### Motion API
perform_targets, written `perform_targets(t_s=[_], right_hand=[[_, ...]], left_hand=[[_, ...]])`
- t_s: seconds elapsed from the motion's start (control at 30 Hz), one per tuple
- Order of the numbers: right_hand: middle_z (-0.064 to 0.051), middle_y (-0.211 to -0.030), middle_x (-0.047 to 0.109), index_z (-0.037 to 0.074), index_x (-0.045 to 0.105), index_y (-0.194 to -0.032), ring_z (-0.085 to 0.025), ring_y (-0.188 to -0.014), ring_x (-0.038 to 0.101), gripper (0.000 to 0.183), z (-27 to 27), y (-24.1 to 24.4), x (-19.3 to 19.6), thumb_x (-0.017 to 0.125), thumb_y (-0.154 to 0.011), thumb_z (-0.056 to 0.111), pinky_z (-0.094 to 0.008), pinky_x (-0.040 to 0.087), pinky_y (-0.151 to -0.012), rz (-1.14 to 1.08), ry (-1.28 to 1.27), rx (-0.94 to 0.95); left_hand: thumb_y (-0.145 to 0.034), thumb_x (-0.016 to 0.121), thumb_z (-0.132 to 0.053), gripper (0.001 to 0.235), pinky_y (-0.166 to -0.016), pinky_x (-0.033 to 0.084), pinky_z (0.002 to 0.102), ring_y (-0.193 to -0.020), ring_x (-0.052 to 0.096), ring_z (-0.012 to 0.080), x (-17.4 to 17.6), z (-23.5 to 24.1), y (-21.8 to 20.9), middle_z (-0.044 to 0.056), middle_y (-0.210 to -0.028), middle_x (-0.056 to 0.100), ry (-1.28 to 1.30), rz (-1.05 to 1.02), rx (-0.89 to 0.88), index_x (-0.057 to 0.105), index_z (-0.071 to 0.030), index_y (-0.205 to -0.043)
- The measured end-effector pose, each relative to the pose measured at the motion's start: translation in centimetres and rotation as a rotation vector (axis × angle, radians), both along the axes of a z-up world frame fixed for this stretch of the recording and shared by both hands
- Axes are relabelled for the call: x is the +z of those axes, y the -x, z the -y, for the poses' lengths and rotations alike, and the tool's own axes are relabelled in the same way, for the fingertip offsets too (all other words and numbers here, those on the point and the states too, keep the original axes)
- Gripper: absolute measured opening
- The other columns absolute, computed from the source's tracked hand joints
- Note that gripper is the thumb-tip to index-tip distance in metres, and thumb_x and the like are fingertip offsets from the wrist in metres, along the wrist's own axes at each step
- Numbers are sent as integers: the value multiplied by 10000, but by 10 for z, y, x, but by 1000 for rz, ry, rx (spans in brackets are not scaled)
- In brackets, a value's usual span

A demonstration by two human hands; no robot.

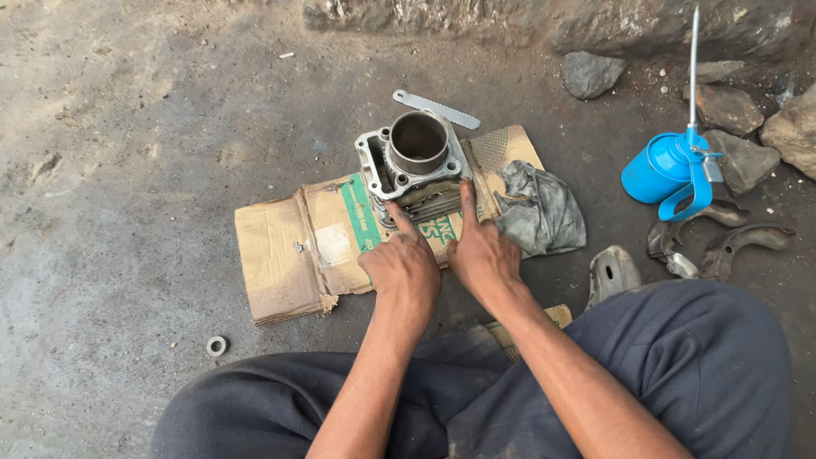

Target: The person sits on the ground and cleans a metal engine cylinder block using a rag and a blue pressure sprayer. They repeatedly wipe the exterior surfaces and spray liquid into the internal bore and crevices, then wipe again to remove residue.

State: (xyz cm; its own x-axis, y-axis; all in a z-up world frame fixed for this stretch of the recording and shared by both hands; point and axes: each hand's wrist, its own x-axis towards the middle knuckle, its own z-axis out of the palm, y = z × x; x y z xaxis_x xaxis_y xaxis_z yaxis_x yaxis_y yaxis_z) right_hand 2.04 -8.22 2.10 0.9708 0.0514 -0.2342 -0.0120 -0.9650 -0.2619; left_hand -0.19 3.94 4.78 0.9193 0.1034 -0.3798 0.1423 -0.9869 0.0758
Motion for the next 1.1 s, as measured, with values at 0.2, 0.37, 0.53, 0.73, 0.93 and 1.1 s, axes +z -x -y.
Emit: perform_targets(t_s=[0.2,0.37,0.53,0.73,0.93,1.1], right_hand=[[-148,-798,668,150,4,-1671,-230,-579,602,977,-6,4,-4,651,-940,203,-359,490,-491,-97,-3,8],[-173,-844,637,128,41,-1644,-215,-568,607,946,-3,-7,-6,675,-952,245,-338,495,-459,-29,-23,25],[-165,-838,676,155,58,-1668,-240,-596,637,895,-7,3,-19,639,-987,194,-360,542,-493,-75,0,81],[-224,-963,655,241,141,-1666,-268,-682,725,910,-13,-1,-24,636,-936,16,-375,623,-519,105,209,219],[-239,-954,703,262,167,-1647,-391,-830,739,875,-17,2,-10,608,-921,56,-500,602,-721,71,25,241],[-226,-999,718,291,205,-1628,-413,-860,734,873,-20,3,3,639,-898,90,-529,587,-759,50,-53,256]], left_hand=[[-969,586,-551,1001,-497,404,400,-647,707,196,-4,2,0,88,-795,746,-12,17,3,172,139,-1564],[-958,600,-472,961,-443,352,328,-612,689,124,-5,12,-1,32,-775,743,-133,30,25,188,141,-1574],[-1021,517,-522,934,-417,272,322,-535,630,93,-2,11,2,6,-675,723,-126,-38,22,190,130,-1604],[-1045,486,-458,809,-427,298,324,-532,651,128,-3,7,0,57,-703,722,13,-47,17,143,-31,-1641],[-968,532,-227,806,-636,571,394,-766,756,282,-16,-8,-9,147,-936,762,116,49,-49,113,-114,-1648],[-1010,478,-203,736,-791,588,418,-945,753,298,-10,-14,-14,177,-1093,741,162,-75,-9,131,-151,-1657]])
